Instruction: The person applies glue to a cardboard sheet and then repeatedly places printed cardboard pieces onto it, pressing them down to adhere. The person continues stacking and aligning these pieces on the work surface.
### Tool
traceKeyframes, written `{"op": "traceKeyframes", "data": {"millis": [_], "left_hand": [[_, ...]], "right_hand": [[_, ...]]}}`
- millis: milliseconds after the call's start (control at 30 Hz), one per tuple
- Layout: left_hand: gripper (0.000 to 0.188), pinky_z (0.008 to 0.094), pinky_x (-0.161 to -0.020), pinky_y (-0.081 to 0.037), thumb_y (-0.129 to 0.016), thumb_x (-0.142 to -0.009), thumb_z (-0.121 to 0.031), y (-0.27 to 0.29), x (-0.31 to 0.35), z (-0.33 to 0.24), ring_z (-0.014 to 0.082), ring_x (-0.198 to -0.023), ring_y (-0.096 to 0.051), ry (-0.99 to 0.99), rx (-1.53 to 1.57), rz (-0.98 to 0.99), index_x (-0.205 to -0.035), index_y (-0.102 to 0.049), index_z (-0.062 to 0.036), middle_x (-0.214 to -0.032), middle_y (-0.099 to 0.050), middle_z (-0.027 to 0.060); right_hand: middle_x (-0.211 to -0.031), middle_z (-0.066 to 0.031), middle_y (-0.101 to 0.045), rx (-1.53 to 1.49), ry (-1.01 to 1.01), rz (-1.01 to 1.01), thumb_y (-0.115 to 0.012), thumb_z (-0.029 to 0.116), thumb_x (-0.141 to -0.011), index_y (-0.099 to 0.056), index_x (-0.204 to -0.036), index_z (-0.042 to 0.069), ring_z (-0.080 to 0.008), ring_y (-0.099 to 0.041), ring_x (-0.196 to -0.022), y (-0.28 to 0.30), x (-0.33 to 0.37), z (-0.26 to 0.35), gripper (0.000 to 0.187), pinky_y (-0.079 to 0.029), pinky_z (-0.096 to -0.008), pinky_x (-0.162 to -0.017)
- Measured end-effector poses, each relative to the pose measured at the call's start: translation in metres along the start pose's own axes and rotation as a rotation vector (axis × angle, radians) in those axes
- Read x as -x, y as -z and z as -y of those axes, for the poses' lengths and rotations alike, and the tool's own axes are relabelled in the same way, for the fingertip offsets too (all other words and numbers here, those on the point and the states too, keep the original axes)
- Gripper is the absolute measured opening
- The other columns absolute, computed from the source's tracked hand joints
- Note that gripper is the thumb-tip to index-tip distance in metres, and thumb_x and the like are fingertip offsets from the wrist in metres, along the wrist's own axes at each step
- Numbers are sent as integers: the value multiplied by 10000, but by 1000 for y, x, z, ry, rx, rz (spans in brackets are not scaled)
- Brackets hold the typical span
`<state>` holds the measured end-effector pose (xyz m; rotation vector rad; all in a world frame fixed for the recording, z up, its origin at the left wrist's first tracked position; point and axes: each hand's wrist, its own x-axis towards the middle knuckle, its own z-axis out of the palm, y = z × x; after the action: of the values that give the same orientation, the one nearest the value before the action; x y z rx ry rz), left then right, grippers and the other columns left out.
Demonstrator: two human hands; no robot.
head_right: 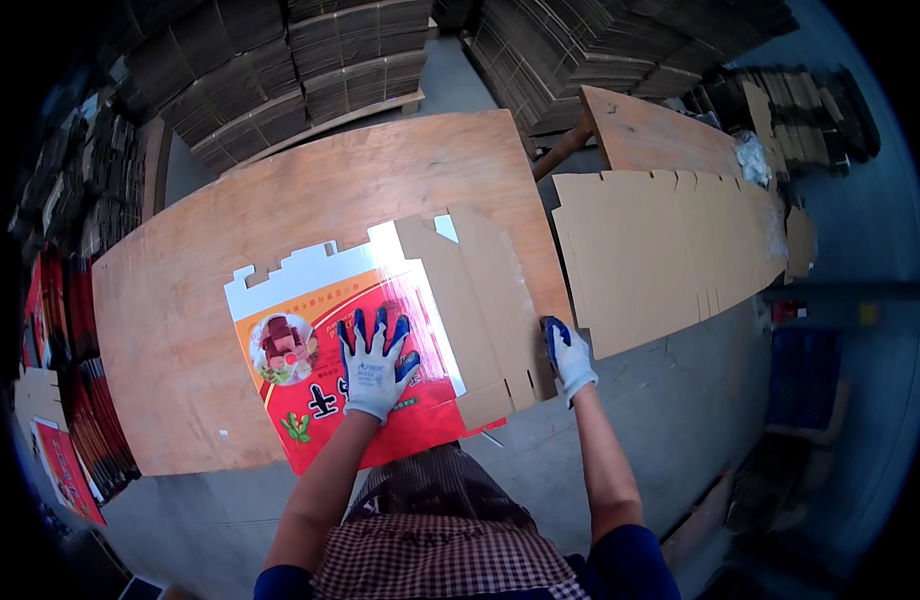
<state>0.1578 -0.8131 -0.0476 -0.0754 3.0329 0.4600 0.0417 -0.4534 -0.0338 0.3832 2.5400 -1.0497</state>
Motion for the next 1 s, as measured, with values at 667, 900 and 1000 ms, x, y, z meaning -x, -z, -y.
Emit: {"op": "traceKeyframes", "data": {"millis": [667, 900, 1000], "left_hand": [[612, 739, -1154, 12, -459, -950, -629, 10, -6, -2, 481, -1489, -171, 25, -31, 105, -1481, -484, -326, -1631, -272, 107], [679, 730, -1158, 25, -475, -930, -647, 8, -6, -3, 474, -1503, -137, 48, -44, 192, -1533, -402, -343, -1643, -254, 107], [674, 730, -1157, 22, -479, -926, -648, 5, -5, -5, 482, -1498, -146, 42, -26, 141, -1523, -421, -341, -1641, -258, 109]], "right_hand": [[-1535, -74, -445, 603, 954, 58, -653, 347, -874, -604, -1364, 201, -364, -317, -1449, -134, -37, 144, 514, -211, -537, -1191], [-1427, -96, -532, 648, 1082, -78, -621, 247, -911, -651, -1247, 147, -344, -417, -1379, -157, -40, 160, 352, -225, -558, -1186], [-1437, -107, -523, 616, 1065, -99, -599, 237, -929, -613, -1274, 111, -348, -409, -1384, -173, -45, 166, 367, -218, -576, -1185]]}}
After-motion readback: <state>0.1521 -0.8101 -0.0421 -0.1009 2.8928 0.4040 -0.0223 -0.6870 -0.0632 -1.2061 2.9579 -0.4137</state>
